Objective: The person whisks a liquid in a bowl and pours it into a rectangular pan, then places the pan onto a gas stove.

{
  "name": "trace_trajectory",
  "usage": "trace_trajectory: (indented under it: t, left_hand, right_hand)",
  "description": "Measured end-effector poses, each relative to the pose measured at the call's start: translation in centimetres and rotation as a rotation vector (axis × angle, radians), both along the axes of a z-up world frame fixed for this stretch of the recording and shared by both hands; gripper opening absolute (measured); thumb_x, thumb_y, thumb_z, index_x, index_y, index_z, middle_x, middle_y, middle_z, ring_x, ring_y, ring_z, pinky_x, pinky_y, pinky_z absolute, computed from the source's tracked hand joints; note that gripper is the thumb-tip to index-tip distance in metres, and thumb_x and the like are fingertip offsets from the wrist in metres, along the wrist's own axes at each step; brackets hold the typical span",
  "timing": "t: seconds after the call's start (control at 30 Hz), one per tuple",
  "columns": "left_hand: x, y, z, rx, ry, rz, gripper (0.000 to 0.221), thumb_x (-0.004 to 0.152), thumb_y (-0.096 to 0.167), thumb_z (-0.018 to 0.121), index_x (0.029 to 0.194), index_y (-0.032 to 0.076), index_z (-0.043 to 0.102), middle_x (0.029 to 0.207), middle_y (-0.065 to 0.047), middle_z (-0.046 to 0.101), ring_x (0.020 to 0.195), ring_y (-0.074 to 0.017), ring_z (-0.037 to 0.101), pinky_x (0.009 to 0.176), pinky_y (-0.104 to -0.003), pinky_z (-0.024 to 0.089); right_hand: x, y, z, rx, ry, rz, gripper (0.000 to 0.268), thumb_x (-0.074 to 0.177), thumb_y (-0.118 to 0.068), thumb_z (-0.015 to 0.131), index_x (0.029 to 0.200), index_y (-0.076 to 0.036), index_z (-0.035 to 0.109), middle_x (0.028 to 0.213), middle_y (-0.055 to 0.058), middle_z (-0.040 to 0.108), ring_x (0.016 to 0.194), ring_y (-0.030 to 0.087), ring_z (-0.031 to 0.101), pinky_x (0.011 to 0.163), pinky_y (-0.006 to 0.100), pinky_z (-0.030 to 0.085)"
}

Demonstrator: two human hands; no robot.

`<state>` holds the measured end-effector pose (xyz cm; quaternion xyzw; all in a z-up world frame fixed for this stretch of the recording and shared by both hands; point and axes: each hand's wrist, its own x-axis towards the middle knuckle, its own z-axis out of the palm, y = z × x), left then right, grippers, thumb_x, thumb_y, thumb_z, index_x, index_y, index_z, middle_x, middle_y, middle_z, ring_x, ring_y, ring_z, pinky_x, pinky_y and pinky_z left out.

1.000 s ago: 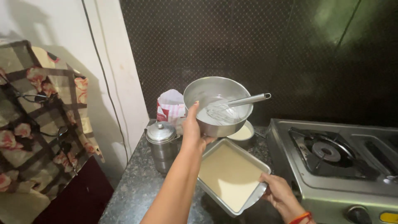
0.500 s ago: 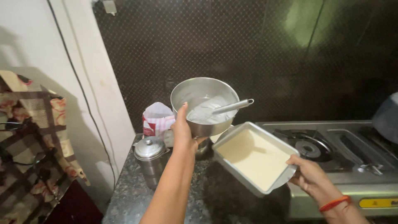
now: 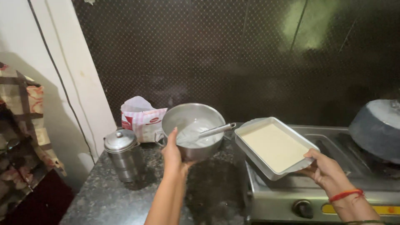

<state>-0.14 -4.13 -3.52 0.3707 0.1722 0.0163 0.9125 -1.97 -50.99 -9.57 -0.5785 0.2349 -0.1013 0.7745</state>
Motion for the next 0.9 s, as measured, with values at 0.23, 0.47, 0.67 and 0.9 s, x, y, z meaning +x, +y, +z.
trace_trajectory:
  t: [0.23,0.47,0.67,0.9]
  left_hand:
    - [-1.3,-3.7,-5.1,-0.048,0.089,0.09,0.071,0.078,0.046,0.072,0.133,0.003,0.058,0.126,-0.021,0.067,0.108,-0.0429,0.07,0.078,-0.068,0.057]
    - [-1.4,-5.1,-9.1,-0.064,0.132,0.14,0.068,0.077,0.044,0.074,0.131,0.005,0.059,0.126,-0.021,0.065,0.104,-0.0427,0.069,0.076,-0.069,0.056]
    - [-2.3,-5.6,-11.0,-0.057,0.17,0.185,0.071,0.075,0.041,0.075,0.133,0.006,0.053,0.128,-0.021,0.062,0.107,-0.0438,0.067,0.078,-0.073,0.053]
    - [-3.1,-5.7,-15.5,0.009,0.276,0.17,0.077,0.076,0.045,0.074,0.138,0.011,0.045,0.135,-0.021,0.057,0.113,-0.0441,0.063,0.082,-0.071,0.052]
  right_hand:
    - [1.5,-3.5,-0.7,0.017,0.026,-0.009,0.049,0.088,-0.008,0.057,0.134,0.009,0.05,0.121,0.023,0.058,0.109,0.043,0.065,0.086,0.054,0.057]
    - [3.8,-5.9,-3.4,0.068,0.021,0.053,0.044,0.089,-0.009,0.055,0.131,0.004,0.052,0.118,0.018,0.058,0.108,0.039,0.064,0.09,0.06,0.057]
    - [3.3,-5.3,-2.9,0.075,0.039,0.047,0.043,0.091,-0.011,0.056,0.132,0.003,0.053,0.119,0.017,0.061,0.112,0.035,0.063,0.095,0.057,0.055]
    - [3.1,-5.8,-2.4,0.091,0.0,0.12,0.039,0.094,-0.015,0.061,0.128,0.002,0.054,0.119,0.014,0.06,0.113,0.029,0.064,0.097,0.05,0.053]
